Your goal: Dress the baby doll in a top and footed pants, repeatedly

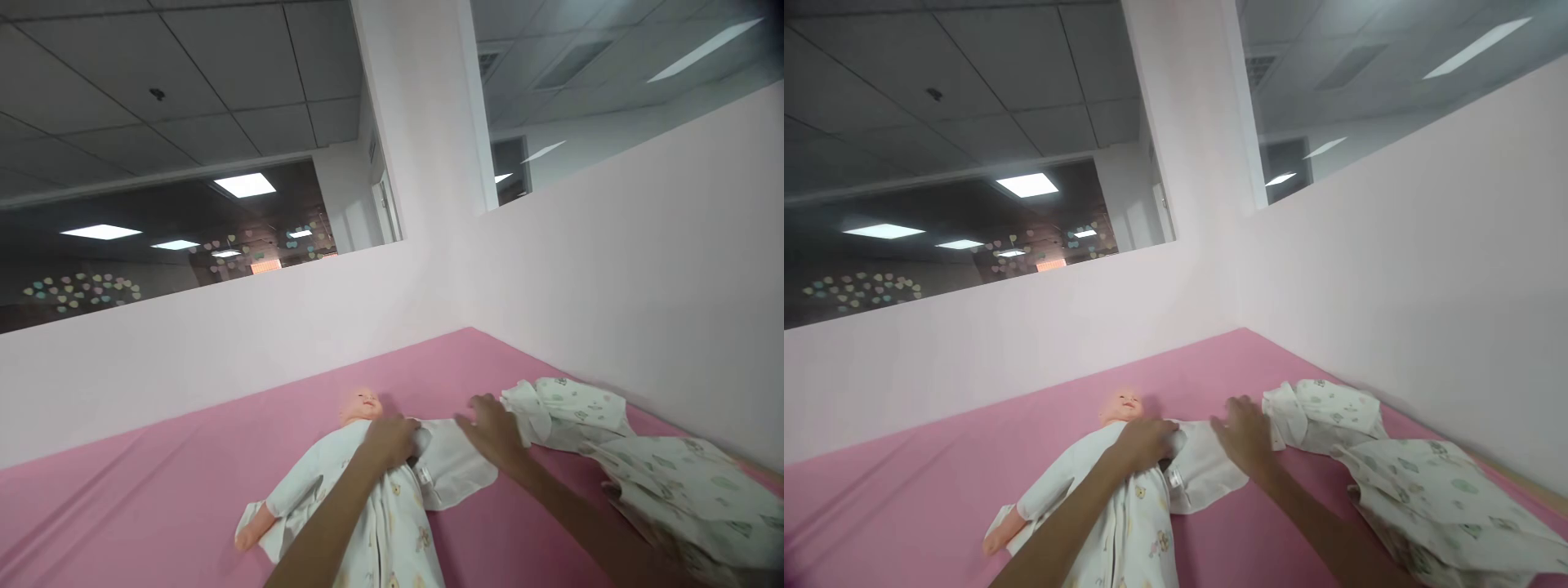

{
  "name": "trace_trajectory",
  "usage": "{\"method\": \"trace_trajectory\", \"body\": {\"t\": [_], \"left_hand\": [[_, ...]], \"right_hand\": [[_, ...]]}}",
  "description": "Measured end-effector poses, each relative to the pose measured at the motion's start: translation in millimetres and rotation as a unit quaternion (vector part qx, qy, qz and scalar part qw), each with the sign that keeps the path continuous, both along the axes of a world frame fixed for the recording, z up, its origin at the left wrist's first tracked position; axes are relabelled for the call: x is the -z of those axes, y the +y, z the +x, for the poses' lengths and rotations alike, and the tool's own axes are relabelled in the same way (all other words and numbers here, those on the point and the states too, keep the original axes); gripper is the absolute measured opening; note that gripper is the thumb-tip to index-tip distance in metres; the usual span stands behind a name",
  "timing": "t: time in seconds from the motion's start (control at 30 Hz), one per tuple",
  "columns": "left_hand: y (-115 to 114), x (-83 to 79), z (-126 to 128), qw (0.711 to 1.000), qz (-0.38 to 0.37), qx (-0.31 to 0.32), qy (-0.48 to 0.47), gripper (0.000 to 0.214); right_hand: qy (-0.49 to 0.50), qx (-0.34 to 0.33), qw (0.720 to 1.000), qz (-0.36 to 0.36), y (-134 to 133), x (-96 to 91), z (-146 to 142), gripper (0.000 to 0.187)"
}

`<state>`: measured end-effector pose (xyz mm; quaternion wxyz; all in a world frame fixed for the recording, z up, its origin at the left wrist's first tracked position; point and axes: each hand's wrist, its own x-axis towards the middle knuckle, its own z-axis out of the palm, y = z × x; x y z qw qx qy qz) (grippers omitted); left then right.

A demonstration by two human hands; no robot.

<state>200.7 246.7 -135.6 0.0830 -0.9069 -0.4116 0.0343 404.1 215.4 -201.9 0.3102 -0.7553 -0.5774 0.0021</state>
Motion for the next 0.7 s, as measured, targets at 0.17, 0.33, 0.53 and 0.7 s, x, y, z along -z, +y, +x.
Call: {"method": "trace_trajectory", "body": {"t": [0.17,0.33,0.53,0.7], "left_hand": [[-4.2,12.4,22.9,0.999,0.027,0.012,0.042,0.029],[-2.5,24.0,33.0,0.997,0.046,0.039,0.055,0.029],[-0.2,28.0,32.0,0.995,0.06,0.063,0.049,0.028],[-2.7,29.8,30.6,0.995,0.076,0.059,0.036,0.031]], "right_hand": [[-0.038,-0.042,0.998,-0.004,-1.6,-0.8,-68.0,0.025],[-0.102,-0.048,0.994,0.007,-15.8,-0.8,-73.7,0.028],[-0.157,-0.056,0.986,-0.012,-22.5,-9.4,-73.1,0.033],[-0.149,-0.022,0.987,-0.047,-23.1,-13.6,-54.2,0.034]]}}
